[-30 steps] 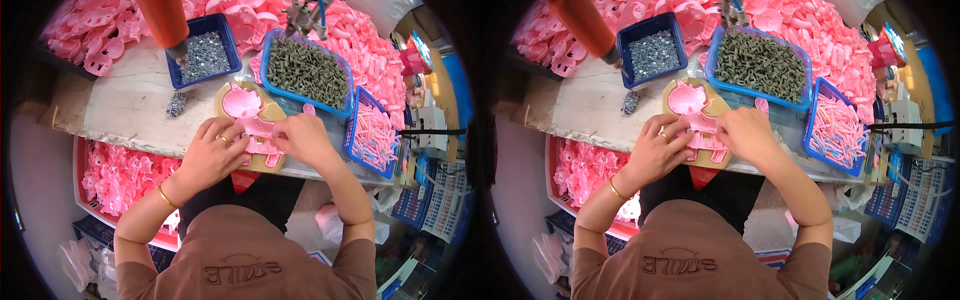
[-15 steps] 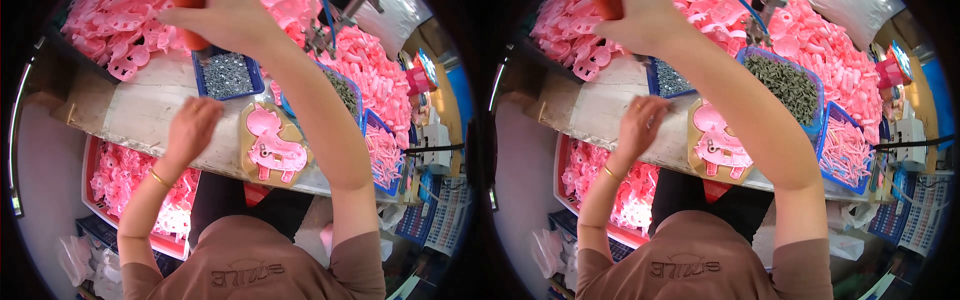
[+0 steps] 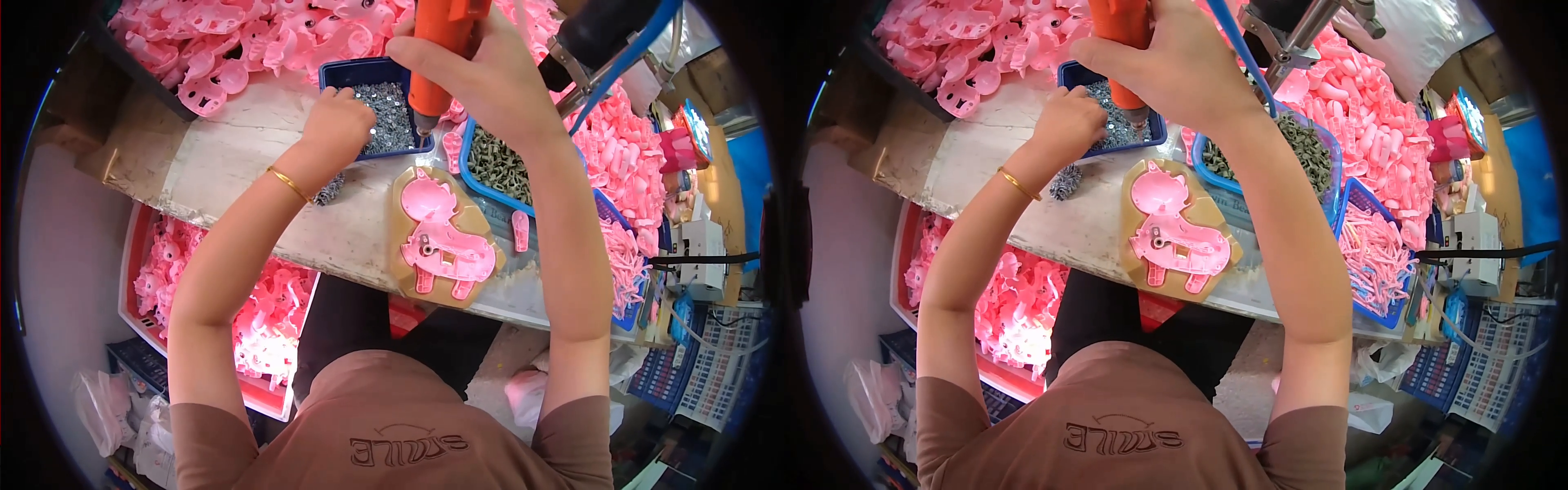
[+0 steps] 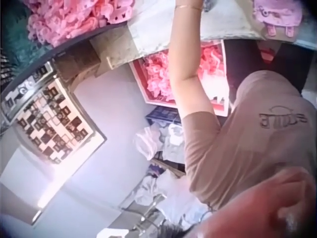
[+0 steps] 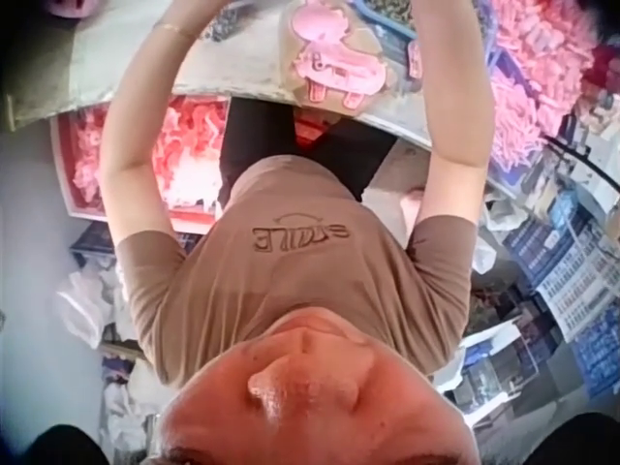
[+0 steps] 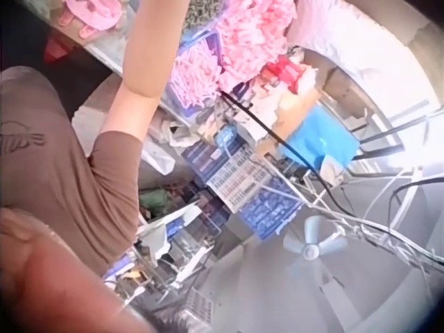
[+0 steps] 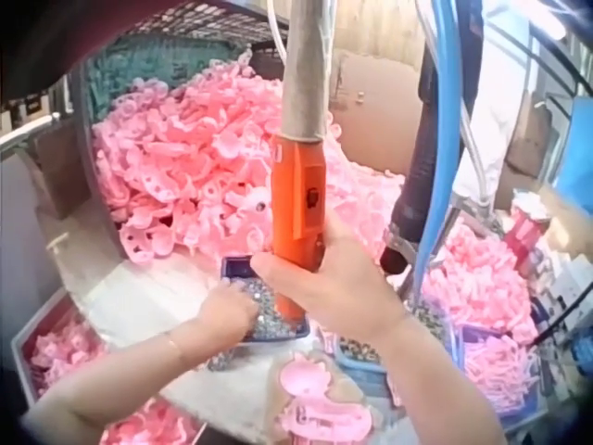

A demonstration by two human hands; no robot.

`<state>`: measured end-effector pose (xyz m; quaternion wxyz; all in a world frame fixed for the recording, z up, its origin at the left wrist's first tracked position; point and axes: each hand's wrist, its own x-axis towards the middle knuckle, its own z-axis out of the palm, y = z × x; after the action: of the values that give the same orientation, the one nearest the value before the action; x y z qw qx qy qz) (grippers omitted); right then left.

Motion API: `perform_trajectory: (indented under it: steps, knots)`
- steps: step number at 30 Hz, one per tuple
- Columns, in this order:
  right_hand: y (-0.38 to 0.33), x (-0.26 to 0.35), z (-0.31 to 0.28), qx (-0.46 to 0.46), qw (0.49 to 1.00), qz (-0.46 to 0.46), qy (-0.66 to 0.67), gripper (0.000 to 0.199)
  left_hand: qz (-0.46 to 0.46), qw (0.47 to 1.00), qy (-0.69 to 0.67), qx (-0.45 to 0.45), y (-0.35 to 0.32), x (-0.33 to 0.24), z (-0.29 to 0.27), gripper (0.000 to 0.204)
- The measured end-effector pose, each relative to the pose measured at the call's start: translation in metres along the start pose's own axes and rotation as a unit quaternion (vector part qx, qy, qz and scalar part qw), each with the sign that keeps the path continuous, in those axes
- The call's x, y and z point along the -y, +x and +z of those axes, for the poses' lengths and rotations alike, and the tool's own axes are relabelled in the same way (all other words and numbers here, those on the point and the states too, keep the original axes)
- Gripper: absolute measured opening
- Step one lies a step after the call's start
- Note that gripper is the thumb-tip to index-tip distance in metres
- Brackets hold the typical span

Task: Assembling plastic toy ponies by manually attaching hair and accessories and using pneumatic tools for fastening.

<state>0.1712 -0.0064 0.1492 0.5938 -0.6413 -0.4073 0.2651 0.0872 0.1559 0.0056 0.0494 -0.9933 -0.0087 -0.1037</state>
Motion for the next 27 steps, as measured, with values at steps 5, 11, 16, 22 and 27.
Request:
perform_trajectory:
  steps: [5, 11, 16, 22, 27]
  knots:
    - [-0.01, 0.001, -0.01, 0.008, 1.0, 0.004, 0.018, 0.033, 0.019, 0.998, -0.016, -0.049, -0.004, 0.004, 0.001, 0.009]
    - [-0.02, 0.0, -0.011, 0.002, 0.998, 0.022, -0.051, 0.02, -0.001, 0.994, -0.091, -0.066, -0.013, -0.004, -0.009, 0.014]
    - [-0.034, -0.017, -0.006, 0.012, 0.997, -0.045, -0.059, 0.017, 0.121, 0.949, -0.237, -0.17, -0.029, -0.039, -0.017, 0.015]
    - [-0.054, -0.025, 0.015, -0.073, 0.988, -0.104, 0.083, 0.035, 0.063, 0.888, -0.427, -0.157, -0.05, -0.085, -0.019, 0.016]
    - [-0.059, -0.038, 0.012, -0.058, 0.978, -0.133, 0.15, 0.033, 0.064, 0.873, -0.458, -0.152, -0.054, -0.095, -0.019, 0.014]
